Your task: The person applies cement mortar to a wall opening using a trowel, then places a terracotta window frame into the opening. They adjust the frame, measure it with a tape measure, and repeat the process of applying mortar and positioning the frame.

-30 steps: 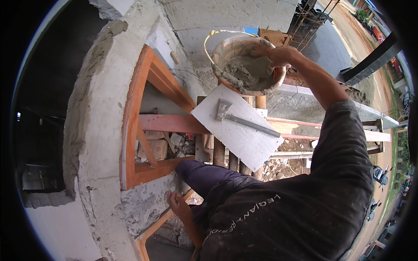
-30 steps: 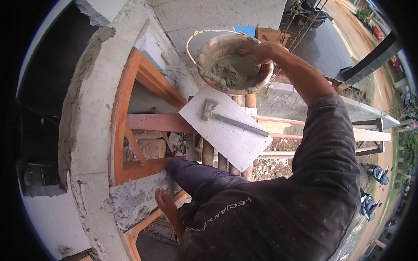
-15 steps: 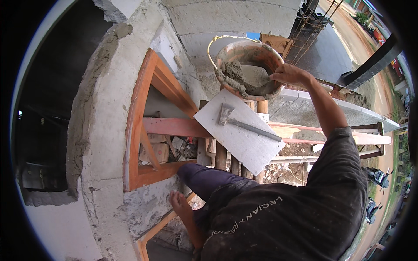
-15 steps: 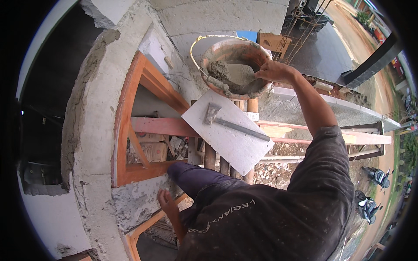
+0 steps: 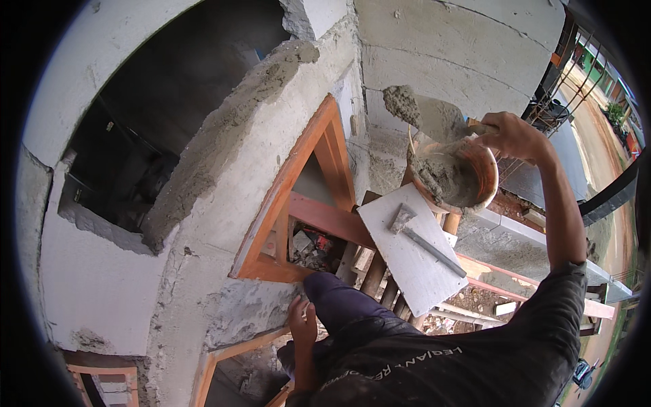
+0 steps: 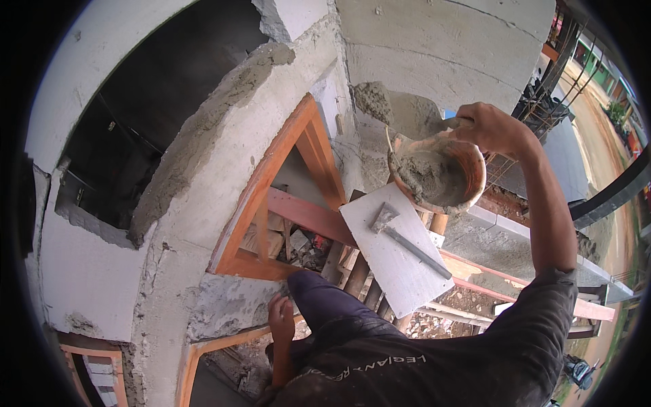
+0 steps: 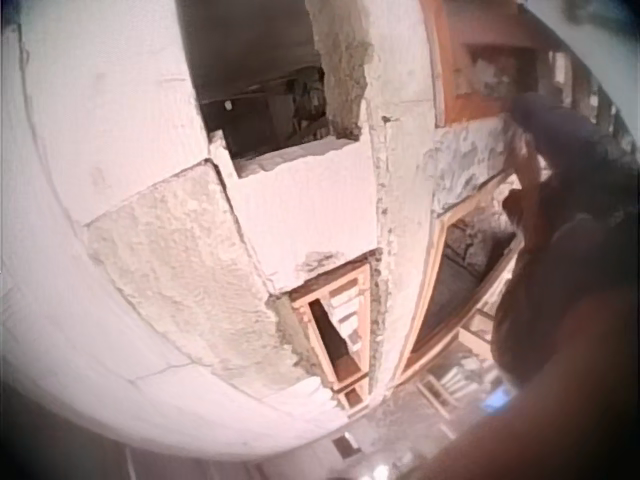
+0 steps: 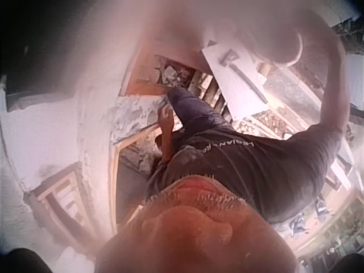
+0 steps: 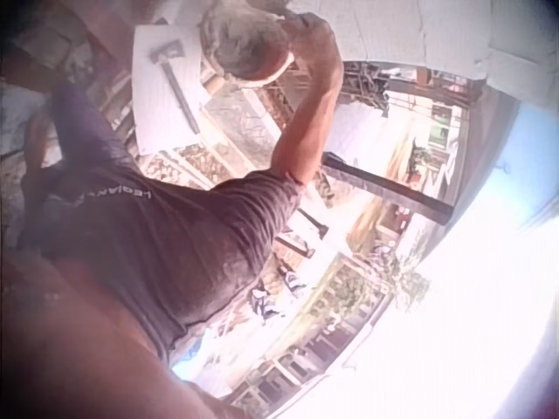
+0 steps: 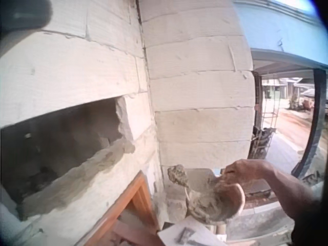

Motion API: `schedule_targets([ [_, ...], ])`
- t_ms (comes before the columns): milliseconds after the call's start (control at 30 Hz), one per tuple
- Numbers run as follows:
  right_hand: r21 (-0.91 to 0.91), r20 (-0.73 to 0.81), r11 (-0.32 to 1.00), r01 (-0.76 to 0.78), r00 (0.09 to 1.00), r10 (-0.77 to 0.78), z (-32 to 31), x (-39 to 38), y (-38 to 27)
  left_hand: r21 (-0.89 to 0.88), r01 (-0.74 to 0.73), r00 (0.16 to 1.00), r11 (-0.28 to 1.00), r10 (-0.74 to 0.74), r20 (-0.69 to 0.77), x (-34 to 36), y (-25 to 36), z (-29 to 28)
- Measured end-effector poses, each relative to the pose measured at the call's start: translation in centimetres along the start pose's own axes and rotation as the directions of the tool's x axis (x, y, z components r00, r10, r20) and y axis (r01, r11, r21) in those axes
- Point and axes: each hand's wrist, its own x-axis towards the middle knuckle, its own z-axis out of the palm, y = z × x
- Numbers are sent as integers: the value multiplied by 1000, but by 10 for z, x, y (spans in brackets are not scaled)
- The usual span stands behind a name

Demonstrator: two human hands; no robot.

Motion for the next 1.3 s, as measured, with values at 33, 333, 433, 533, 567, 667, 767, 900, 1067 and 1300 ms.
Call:
schedule_targets([
  [33,-3,-8,1000,28,1000,-28,-6,9,-13,-15,-17,1000,1000,17,26,5,4,4],
  [333,801,-2,578,155,966,-258,32,125,-214,81,-57,992,995,66,-104,-8,9,-28],
  [433,999,-9,29,15,979,-202,54,140,-259,26,-7,989,1000,11,-150,-9,29,-44],
  [533,971,-6,-236,-26,991,-135,64,142,-281,120,-1,978,993,26,-205,-19,27,-61],
  [567,962,-1,-271,-32,993,-121,66,142,-284,96,11,970,995,13,-242,-24,22,-63],
  [667,998,-21,-63,9,981,-192,68,133,-281,100,79,955,992,-46,-294,-44,0,-63],
  [767,836,-239,458,301,952,-189,69,147,-252,107,62,958,992,-29,-285,-53,-9,-55],
  [900,3,-478,939,344,825,-301,24,166,-208,58,95,961,994,-76,-264,-53,7,-45],
  [1067,-386,-441,882,270,786,-434,-10,194,-210,64,32,962,997,-13,-272,-56,-1,-40],
  [1300,-643,-316,733,223,794,-519,-6,196,-222,110,48,950,993,-11,-312,-61,-6,-41],
])
